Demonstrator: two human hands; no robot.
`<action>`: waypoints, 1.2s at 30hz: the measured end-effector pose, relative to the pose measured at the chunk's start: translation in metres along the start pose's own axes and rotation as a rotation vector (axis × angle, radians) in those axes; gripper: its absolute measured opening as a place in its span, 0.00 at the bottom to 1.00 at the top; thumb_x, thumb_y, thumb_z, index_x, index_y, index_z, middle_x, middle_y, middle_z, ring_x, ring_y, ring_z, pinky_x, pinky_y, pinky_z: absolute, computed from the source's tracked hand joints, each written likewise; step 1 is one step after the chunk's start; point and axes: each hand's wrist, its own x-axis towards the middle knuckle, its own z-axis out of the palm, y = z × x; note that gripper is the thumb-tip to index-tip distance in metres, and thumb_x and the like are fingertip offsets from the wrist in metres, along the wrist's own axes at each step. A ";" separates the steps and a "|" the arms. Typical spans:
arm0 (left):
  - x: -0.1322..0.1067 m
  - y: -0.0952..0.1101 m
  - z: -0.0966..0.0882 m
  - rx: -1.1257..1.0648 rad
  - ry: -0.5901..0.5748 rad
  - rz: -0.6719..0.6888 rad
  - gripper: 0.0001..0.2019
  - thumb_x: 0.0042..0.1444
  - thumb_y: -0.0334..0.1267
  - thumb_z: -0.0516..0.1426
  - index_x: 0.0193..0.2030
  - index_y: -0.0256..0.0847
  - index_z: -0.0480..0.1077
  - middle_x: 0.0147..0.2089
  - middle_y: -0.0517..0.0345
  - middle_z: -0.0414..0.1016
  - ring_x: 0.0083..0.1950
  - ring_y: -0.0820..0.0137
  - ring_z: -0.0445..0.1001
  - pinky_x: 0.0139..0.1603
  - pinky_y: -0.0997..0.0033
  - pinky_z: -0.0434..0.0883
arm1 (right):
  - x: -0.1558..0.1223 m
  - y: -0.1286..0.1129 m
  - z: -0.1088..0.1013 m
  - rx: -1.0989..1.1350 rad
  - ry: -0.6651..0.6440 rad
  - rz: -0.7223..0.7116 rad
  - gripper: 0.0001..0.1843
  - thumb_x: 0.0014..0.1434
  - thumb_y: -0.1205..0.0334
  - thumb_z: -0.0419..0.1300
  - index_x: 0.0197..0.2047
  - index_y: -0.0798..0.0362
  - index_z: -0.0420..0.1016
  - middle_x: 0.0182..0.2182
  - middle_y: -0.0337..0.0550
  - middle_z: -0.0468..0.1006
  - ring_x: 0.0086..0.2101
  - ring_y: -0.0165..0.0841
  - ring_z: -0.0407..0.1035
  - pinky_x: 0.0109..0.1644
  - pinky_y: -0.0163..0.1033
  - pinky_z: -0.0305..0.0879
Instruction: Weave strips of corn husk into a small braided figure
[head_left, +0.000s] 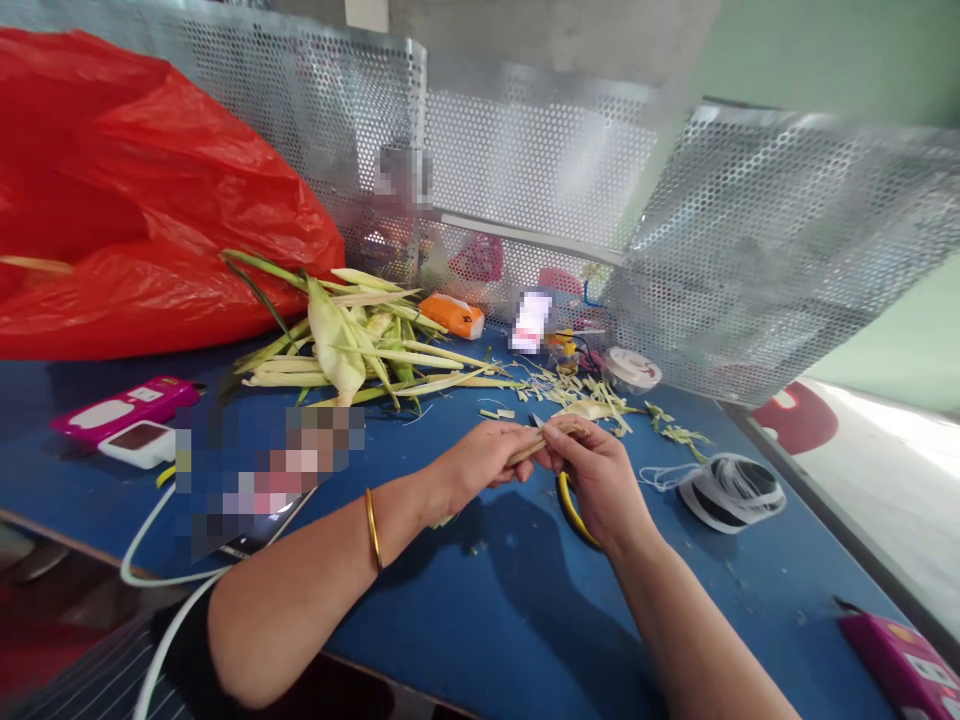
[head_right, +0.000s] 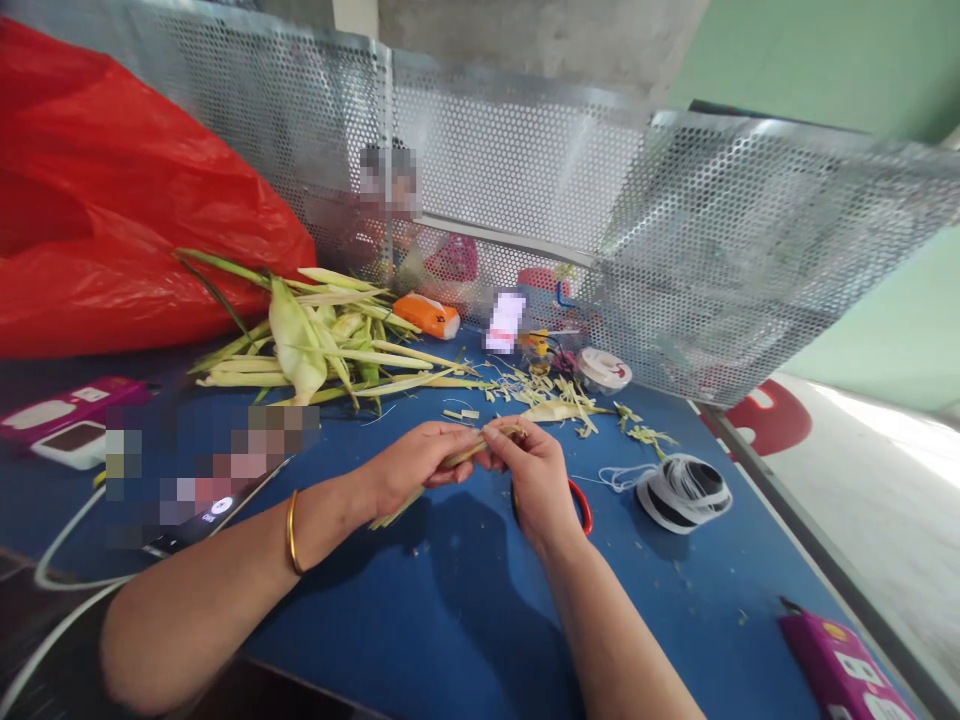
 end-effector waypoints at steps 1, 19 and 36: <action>0.000 0.001 -0.001 -0.020 -0.011 -0.021 0.16 0.59 0.47 0.51 0.31 0.36 0.72 0.22 0.62 0.63 0.20 0.78 0.50 0.22 0.72 0.45 | 0.000 0.000 0.000 0.000 -0.001 -0.013 0.10 0.51 0.56 0.68 0.28 0.53 0.75 0.18 0.33 0.67 0.23 0.27 0.58 0.29 0.35 0.52; 0.011 -0.003 -0.007 -0.365 0.210 -0.254 0.09 0.62 0.36 0.51 0.31 0.37 0.65 0.23 0.65 0.61 0.20 0.80 0.58 0.23 0.76 0.54 | 0.017 -0.014 -0.123 -1.841 -0.116 0.197 0.09 0.56 0.69 0.58 0.36 0.53 0.80 0.35 0.49 0.80 0.39 0.40 0.74 0.37 0.38 0.60; 0.009 -0.007 -0.004 -0.360 0.097 -0.307 0.11 0.63 0.34 0.50 0.30 0.35 0.66 0.22 0.65 0.63 0.20 0.81 0.59 0.24 0.78 0.54 | 0.041 -0.014 -0.136 -1.429 0.028 0.145 0.10 0.64 0.67 0.47 0.36 0.53 0.68 0.29 0.43 0.79 0.28 0.31 0.73 0.35 0.34 0.64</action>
